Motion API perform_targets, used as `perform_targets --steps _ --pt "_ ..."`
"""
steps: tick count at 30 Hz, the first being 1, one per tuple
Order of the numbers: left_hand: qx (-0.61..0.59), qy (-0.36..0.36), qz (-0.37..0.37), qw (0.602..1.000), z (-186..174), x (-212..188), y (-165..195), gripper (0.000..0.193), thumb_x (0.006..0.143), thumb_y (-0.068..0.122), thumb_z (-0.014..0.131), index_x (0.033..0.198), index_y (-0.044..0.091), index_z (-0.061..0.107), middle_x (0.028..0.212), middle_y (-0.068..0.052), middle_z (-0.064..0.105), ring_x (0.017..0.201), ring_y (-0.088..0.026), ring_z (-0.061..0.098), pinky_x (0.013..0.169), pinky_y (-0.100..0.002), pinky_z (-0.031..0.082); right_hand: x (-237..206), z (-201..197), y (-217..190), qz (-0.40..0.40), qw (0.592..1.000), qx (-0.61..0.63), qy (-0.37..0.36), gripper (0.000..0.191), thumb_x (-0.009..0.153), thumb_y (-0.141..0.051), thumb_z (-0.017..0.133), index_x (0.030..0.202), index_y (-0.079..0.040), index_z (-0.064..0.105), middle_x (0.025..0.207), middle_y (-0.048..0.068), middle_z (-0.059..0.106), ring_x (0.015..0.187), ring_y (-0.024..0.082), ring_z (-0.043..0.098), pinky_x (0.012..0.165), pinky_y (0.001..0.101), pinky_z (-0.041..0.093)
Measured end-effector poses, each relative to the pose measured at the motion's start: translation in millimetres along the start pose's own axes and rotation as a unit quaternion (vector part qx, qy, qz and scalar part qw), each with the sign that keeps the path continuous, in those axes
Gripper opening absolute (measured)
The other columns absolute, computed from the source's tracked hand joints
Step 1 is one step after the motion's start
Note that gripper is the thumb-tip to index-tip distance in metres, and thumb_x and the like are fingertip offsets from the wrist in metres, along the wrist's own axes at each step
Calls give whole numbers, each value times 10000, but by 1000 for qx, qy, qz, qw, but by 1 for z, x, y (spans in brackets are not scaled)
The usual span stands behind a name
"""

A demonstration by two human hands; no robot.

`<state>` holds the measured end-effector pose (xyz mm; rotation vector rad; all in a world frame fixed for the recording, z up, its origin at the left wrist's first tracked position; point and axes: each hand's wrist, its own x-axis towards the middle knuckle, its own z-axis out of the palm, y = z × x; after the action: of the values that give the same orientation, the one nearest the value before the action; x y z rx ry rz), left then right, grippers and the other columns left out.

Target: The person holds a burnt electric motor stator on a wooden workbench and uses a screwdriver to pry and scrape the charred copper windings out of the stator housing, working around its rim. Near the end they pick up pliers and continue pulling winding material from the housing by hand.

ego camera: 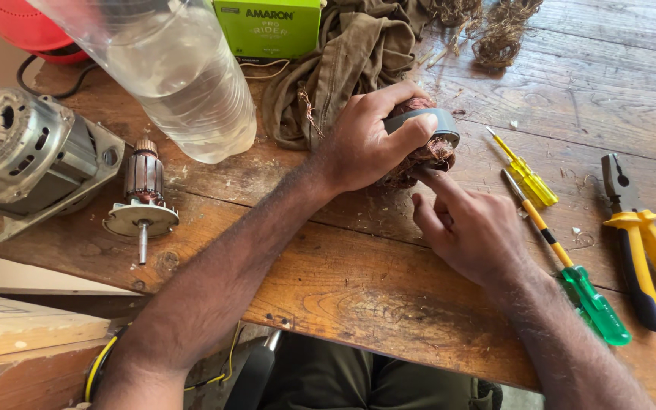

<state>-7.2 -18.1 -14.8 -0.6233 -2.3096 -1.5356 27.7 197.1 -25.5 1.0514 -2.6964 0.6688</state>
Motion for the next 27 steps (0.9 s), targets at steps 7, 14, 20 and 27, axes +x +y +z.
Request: perform_targets --steps 7,14,20,27 --pt "-4 -2 -11 1000 2 1 5 480 940 475 547 1091 44 692 891 -76 765 823 -162 764 741 -335 615 5 1 -7 22 1000 0 -15 479 947 -270 643 1383 -82 582 585 143 658 552 367 673 532 524 510" --pt "19 18 16 1000 10 5 6 467 949 446 555 1107 34 708 908 -89 770 823 -161 755 733 -335 600 7 -5 0 52 997 -16 -49 353 955 -307 655 1154 -25 582 626 136 675 614 381 682 587 544 515" --pt "20 -24 10 999 19 9 13 406 930 408 554 1049 38 671 855 -72 733 724 -164 743 609 -334 582 7 -15 12 49 991 -20 -121 347 939 -260 648 1176 -18 575 728 186 692 730 409 683 644 570 515" --pt "55 -10 80 995 23 4 27 368 932 375 613 1020 20 654 810 -99 689 730 -204 734 680 -358 606 5 -18 15 40 992 -9 -120 208 869 -136 635 1061 -73 687 817 188 714 811 404 691 710 560 521"
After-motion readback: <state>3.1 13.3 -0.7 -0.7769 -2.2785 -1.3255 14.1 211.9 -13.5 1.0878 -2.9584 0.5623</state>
